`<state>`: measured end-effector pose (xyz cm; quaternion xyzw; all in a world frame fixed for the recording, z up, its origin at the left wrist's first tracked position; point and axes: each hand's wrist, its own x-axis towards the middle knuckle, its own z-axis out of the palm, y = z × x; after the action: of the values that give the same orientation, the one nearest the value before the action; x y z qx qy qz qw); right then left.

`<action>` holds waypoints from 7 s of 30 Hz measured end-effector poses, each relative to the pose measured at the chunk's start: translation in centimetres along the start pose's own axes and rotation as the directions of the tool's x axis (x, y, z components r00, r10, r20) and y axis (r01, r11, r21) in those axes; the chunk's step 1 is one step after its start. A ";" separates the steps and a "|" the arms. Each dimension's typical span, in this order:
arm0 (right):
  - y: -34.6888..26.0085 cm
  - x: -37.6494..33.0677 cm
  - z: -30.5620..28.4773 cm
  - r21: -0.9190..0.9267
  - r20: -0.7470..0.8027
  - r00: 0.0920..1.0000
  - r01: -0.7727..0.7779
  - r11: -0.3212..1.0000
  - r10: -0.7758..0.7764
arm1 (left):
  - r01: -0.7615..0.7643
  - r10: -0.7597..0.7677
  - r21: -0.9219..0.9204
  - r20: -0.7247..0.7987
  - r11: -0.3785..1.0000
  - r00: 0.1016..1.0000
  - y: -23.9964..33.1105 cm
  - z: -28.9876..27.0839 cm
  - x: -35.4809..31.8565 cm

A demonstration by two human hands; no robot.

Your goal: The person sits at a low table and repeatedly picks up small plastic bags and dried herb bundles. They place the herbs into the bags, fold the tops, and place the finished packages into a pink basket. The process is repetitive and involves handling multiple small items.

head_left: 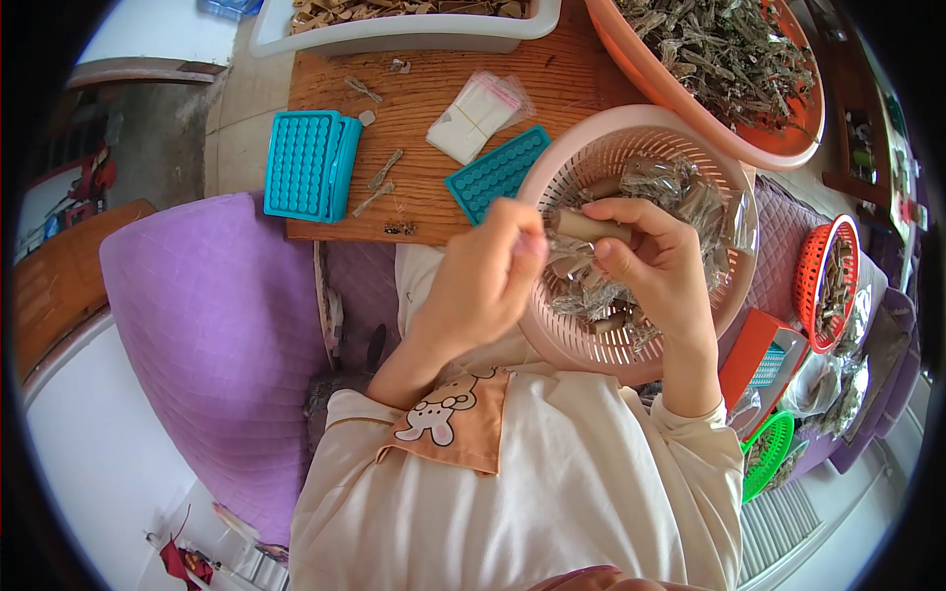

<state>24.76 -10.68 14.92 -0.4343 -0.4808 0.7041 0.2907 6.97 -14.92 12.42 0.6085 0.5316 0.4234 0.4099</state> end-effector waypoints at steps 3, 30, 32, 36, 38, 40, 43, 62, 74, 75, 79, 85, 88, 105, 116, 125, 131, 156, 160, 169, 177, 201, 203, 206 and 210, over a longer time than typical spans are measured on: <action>0.0 -0.3 -0.4 0.016 -0.095 0.993 0.069 0.998 -0.067 | -0.009 -0.015 -0.102 -0.228 0.995 0.973 -2.8 -0.5 1.7; 4.5 2.2 -0.5 0.130 0.139 0.976 -0.184 0.974 0.166 | 0.352 -0.220 0.356 -0.362 0.866 0.906 -15.2 -3.0 12.3; 3.9 2.1 -0.3 0.122 0.067 0.982 -0.181 0.976 0.174 | 0.243 -0.097 0.281 -0.447 0.929 0.889 -15.3 -2.6 11.8; 2.2 1.8 -0.3 0.101 -0.118 0.986 -0.102 0.990 0.114 | 0.213 -0.214 -0.043 -0.363 0.976 0.907 -13.6 -2.9 10.3; 1.4 1.4 -0.4 0.004 -0.186 0.983 0.001 1.000 -0.001 | 0.263 -0.253 -0.013 -0.323 0.965 0.912 -10.3 -3.7 8.4; 0.3 1.0 -0.3 -0.047 -0.268 0.959 0.082 0.996 -0.092 | 0.285 -0.272 0.009 -0.264 0.959 0.925 -7.9 -4.1 7.0; -1.0 1.0 0.5 -0.097 -0.368 0.892 0.246 0.964 -0.264 | 0.286 -0.288 -0.033 -0.155 0.958 0.945 -5.1 -4.2 4.8; -2.4 2.0 2.1 -0.632 -0.119 0.912 0.235 0.739 -0.392 | 0.171 -0.171 0.034 0.017 0.985 0.985 -0.7 -3.1 1.2; -3.2 1.7 2.1 -0.287 -0.215 0.922 0.256 0.923 -0.322 | 0.107 -0.111 -0.170 -0.015 0.980 0.994 -0.6 -3.0 0.1; -3.2 1.7 2.1 -0.285 -0.214 0.920 0.262 0.922 -0.327 | 0.103 -0.107 -0.170 -0.012 0.980 0.994 -0.3 -3.1 0.2; -3.1 1.5 2.1 -0.302 -0.184 0.929 0.258 0.918 -0.321 | 0.087 -0.095 -0.191 -0.031 0.978 0.995 -0.3 -3.0 0.1; -3.2 1.2 2.2 -0.158 -0.172 0.963 0.183 0.970 -0.209 | 0.075 -0.091 -0.177 -0.086 0.981 0.992 0.2 -2.8 0.1; -3.3 1.2 2.0 -0.076 -0.164 0.980 0.100 0.992 -0.111 | -0.002 -0.006 -0.086 -0.086 0.996 0.996 0.5 -3.0 0.1; -2.5 1.5 1.9 -0.170 -0.135 0.955 0.240 0.956 -0.264 | -0.128 0.128 0.016 -0.235 0.992 0.964 -0.4 -2.3 -0.1; -2.6 1.2 2.7 -0.269 -0.154 0.956 0.203 0.941 -0.251 | -0.104 0.124 0.123 -0.162 0.987 0.979 0.2 -2.0 0.2; -3.7 0.8 2.3 -0.264 -0.107 0.979 0.138 0.955 -0.171 | 0.031 -0.034 -0.046 -0.051 0.998 0.998 0.6 -2.2 0.1; -3.6 0.6 2.4 -0.119 -0.130 0.980 0.138 0.983 -0.153 | 0.115 -0.116 -0.162 0.000 0.980 0.993 0.4 -2.3 -0.3; -3.0 0.8 2.4 -0.673 0.154 0.793 0.521 0.525 -0.589 | 0.167 -0.172 -0.113 -0.040 0.980 0.984 0.8 -1.4 -0.3; -2.7 0.7 2.4 -0.670 0.135 0.821 0.488 0.560 -0.555 | 0.166 -0.171 -0.118 -0.035 0.979 0.985 0.7 -1.4 -0.5; -2.3 0.9 1.9 -0.718 0.246 0.793 0.535 0.444 -0.558 | 0.206 -0.223 -0.241 -0.045 0.948 0.974 -0.1 -1.3 -0.5; -1.1 0.6 1.8 -0.654 0.159 0.841 0.482 0.583 -0.517 | 0.233 -0.245 -0.343 0.008 0.910 0.970 0.4 -1.3 0.0; -0.3 0.7 1.9 -0.421 -0.095 0.879 0.389 0.819 -0.467 | 0.334 -0.294 -0.520 0.162 0.786 0.942 -0.4 -1.7 0.4; -0.5 0.6 2.1 -0.505 -0.118 0.866 0.369 0.780 -0.487 | 0.323 -0.286 -0.528 0.154 0.785 0.946 -0.5 -1.5 0.4; -1.0 0.2 2.7 -0.479 -0.192 0.875 0.311 0.821 -0.444 | 0.292 -0.261 -0.550 0.137 0.783 0.956 -0.4 -1.3 0.3; -1.4 0.1 2.5 -0.504 -0.132 0.858 0.372 0.779 -0.496 | 0.316 -0.265 -0.605 0.176 0.731 0.948 -0.2 -1.0 0.3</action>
<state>22.49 -11.12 16.57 -0.4545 -0.6796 0.4195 0.3944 5.96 -14.54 12.51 0.3629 0.4327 0.4823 0.6697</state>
